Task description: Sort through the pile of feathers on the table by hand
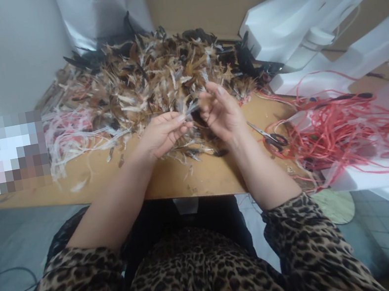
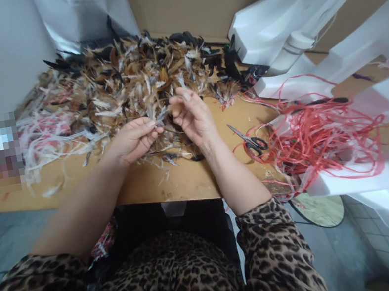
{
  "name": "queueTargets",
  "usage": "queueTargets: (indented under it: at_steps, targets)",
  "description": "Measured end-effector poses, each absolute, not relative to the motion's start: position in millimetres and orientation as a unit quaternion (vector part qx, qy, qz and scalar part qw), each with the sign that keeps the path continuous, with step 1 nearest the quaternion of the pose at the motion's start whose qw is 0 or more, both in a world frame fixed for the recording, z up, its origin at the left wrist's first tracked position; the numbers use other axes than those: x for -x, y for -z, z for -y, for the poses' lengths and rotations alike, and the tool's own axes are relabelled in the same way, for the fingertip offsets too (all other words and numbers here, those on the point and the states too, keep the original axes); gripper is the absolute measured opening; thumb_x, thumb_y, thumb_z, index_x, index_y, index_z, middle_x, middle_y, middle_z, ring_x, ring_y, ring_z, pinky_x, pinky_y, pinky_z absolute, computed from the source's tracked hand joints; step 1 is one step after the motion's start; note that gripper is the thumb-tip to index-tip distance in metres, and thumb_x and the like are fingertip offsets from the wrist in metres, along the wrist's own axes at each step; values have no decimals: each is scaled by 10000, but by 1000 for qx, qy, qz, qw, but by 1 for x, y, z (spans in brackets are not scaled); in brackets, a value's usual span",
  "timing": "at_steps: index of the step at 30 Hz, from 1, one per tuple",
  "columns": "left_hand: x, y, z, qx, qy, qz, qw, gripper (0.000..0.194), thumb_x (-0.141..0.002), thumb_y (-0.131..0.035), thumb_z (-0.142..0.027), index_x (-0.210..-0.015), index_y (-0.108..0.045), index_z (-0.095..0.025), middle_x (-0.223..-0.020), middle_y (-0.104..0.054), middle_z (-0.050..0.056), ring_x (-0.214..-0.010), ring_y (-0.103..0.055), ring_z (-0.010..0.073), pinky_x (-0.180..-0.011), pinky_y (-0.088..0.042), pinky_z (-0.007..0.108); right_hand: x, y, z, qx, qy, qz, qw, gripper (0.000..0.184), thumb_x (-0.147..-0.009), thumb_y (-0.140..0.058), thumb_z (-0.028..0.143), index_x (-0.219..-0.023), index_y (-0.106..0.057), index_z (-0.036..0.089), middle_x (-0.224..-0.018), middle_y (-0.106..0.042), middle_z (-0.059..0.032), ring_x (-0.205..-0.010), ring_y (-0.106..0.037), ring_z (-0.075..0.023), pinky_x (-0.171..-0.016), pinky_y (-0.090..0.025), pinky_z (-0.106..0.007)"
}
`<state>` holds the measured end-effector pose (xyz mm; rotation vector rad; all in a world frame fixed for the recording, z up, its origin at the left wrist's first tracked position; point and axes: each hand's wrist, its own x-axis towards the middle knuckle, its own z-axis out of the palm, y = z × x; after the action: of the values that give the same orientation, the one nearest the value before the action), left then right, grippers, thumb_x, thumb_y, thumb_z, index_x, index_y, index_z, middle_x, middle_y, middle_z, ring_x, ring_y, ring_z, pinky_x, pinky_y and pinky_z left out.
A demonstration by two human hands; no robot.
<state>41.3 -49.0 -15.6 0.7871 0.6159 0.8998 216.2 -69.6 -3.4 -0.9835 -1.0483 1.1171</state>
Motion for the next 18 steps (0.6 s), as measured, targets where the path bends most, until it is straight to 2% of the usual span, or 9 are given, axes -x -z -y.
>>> queueTargets:
  at_steps: [2,5,10,14,18]
  targets:
    - [-41,14,48,-356,-441,-290,771,123,-847,-644,-45,-734,-637,-91,-688,-701,42,-650,-695,63,-629,-524,109,-215,3,70,432,-492,430,622,524,-743,-662,665,-1079,-583,271,-883,-684,7,-695,-597,-90,-575,-446,-210]
    - [-41,13,48,-363,-462,-298,752,126,-837,-680,-85,-729,-619,-107,-689,-704,36,-669,-699,67,-639,-523,111,-211,6,71,460,-508,405,605,546,-646,-761,626,-1001,-596,244,-924,-694,6,-678,-591,-77,-564,-431,-202]
    - [-43,14,52,-412,-458,-309,724,149,-788,-751,-150,-724,-623,-108,-707,-717,36,-673,-707,76,-679,-537,138,-199,12,75,473,-498,433,584,481,-583,-836,541,-813,-590,197,-737,-622,44,-610,-527,-61,-548,-395,-201]
    - [-44,16,53,-433,-433,-300,731,169,-757,-782,-170,-736,-626,-110,-708,-712,27,-719,-734,114,-663,-545,154,-195,14,76,486,-469,441,591,450,-606,-813,541,-762,-560,203,-688,-568,59,-574,-478,-59,-551,-393,-211]
    - [-42,19,50,-414,-422,-293,751,151,-782,-762,-172,-774,-623,-114,-731,-718,30,-709,-741,128,-587,-532,145,-200,13,74,483,-481,439,584,456,-595,-814,533,-718,-525,202,-637,-516,68,-535,-422,-53,-524,-365,-207]
